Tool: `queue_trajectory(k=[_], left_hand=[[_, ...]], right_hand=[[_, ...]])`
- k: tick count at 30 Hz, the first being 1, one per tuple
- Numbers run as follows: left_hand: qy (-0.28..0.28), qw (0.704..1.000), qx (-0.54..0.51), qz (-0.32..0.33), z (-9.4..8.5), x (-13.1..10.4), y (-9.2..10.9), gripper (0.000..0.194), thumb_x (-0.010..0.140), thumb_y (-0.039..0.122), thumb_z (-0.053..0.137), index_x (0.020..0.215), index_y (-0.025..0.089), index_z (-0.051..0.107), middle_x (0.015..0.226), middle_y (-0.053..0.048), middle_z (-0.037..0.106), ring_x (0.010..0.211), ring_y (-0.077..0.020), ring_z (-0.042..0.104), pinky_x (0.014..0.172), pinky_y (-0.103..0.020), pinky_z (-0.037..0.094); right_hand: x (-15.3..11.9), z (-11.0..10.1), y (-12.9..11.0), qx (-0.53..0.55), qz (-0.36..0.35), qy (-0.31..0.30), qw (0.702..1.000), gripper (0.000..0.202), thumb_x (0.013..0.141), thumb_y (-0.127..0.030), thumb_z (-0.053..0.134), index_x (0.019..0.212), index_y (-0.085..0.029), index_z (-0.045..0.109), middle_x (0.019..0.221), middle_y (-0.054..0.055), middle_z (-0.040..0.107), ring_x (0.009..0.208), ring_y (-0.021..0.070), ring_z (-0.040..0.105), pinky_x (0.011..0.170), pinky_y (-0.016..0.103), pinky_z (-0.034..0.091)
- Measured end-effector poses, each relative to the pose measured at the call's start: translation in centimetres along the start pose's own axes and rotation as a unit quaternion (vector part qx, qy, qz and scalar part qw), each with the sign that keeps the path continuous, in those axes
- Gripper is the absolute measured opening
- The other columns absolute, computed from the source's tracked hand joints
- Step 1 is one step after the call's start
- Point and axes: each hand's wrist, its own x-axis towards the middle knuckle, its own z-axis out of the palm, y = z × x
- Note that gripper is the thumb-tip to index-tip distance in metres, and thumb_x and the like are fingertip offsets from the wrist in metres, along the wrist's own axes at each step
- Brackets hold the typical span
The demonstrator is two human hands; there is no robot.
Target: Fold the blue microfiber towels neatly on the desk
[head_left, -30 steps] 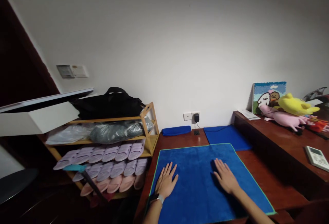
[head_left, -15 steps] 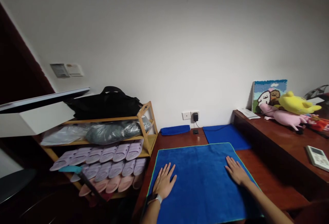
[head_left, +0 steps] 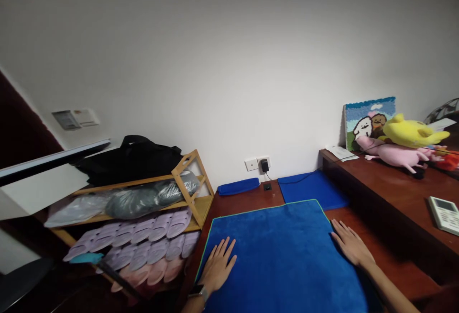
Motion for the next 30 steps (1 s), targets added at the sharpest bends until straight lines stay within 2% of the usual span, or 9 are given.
queue_trajectory(k=[3,7,12,16,18,20,22,27,30], left_hand=[[0.034,0.999,0.02,-0.004,-1.0,1.7,-0.2,0.052,0.107,0.046,0.035,0.148,0.028,0.06,0.159,-0.006,0.056,0.148,-0.025,0.048,0.126,-0.045,0.032],[0.043,0.998,0.024,-0.036,-1.5,5.2,-0.8,0.053,0.105,0.042,0.037,0.149,0.023,0.058,0.162,-0.008,0.051,0.152,-0.0254,0.043,0.127,-0.046,0.031],[0.054,0.995,0.003,-0.08,0.9,8.3,-2.7,0.058,0.106,0.047,0.034,0.159,0.025,0.045,0.168,-0.007,0.04,0.156,-0.0251,0.034,0.129,-0.049,0.026],[0.063,0.994,-0.002,-0.088,3.0,8.9,-3.7,0.06,0.106,0.047,0.034,0.161,0.025,0.04,0.17,-0.007,0.036,0.158,-0.024,0.029,0.13,-0.049,0.022],[0.066,0.994,-0.004,-0.085,3.3,8.9,-3.7,0.061,0.106,0.047,0.034,0.161,0.024,0.04,0.17,-0.008,0.036,0.158,-0.0247,0.029,0.13,-0.049,0.021],[0.072,0.994,-0.007,-0.083,3.4,8.9,-3.7,0.06,0.105,0.047,0.035,0.161,0.024,0.042,0.169,-0.009,0.037,0.158,-0.0259,0.03,0.13,-0.05,0.021],[0.077,0.994,-0.009,-0.082,3.4,9.0,-3.6,0.061,0.105,0.047,0.036,0.16,0.024,0.042,0.169,-0.009,0.038,0.158,-0.0267,0.031,0.13,-0.05,0.021],[0.075,0.994,-0.007,-0.084,3.4,8.9,-3.5,0.061,0.105,0.048,0.035,0.161,0.023,0.041,0.169,-0.009,0.036,0.158,-0.0264,0.031,0.13,-0.05,0.021],[0.078,0.993,-0.012,-0.084,3.5,8.8,-3.6,0.061,0.105,0.049,0.035,0.161,0.025,0.041,0.169,-0.007,0.037,0.158,-0.0259,0.031,0.129,-0.051,0.022]], right_hand=[[0.0,-0.3,0.1,0.015,0.004,0.0,1.0,0.078,0.1,-0.065,0.024,0.16,-0.019,0.044,0.164,0.004,0.042,0.156,0.0279,0.033,0.129,0.046,0.029],[-0.1,-0.7,-0.1,0.034,0.009,0.002,0.999,0.078,0.1,-0.066,0.025,0.159,-0.019,0.045,0.164,0.004,0.043,0.156,0.0274,0.033,0.13,0.045,0.028],[0.0,-0.3,0.3,0.041,0.022,0.019,0.999,0.075,0.099,-0.068,0.029,0.156,-0.025,0.051,0.161,0.001,0.048,0.153,0.0276,0.038,0.128,0.045,0.033],[0.6,0.2,1.4,0.04,0.032,0.023,0.998,0.076,0.099,-0.067,0.027,0.156,-0.024,0.052,0.16,0.002,0.049,0.152,0.0281,0.042,0.126,0.044,0.036],[1.2,0.3,0.6,0.03,0.046,0.047,0.997,0.074,0.101,-0.061,0.022,0.156,-0.021,0.051,0.161,0.005,0.05,0.15,0.0289,0.044,0.126,0.047,0.037],[2.2,0.4,-2.4,0.013,0.045,0.083,0.995,0.074,0.102,-0.055,0.019,0.157,-0.016,0.049,0.162,0.009,0.047,0.151,0.0304,0.042,0.127,0.051,0.033],[3.4,1.0,-7.6,0.007,0.004,0.089,0.996,0.073,0.104,-0.052,0.019,0.159,-0.013,0.044,0.166,0.011,0.041,0.155,0.0306,0.035,0.13,0.052,0.026],[6.7,4.5,-23.0,0.037,-0.203,-0.057,0.977,0.075,0.105,-0.061,0.021,0.167,-0.019,0.025,0.173,0.006,0.024,0.161,0.0255,0.019,0.132,0.049,0.016],[8.0,6.4,-27.0,0.032,-0.223,-0.103,0.969,0.076,0.105,-0.063,0.022,0.167,-0.019,0.023,0.173,0.007,0.022,0.161,0.0259,0.017,0.132,0.05,0.015]])
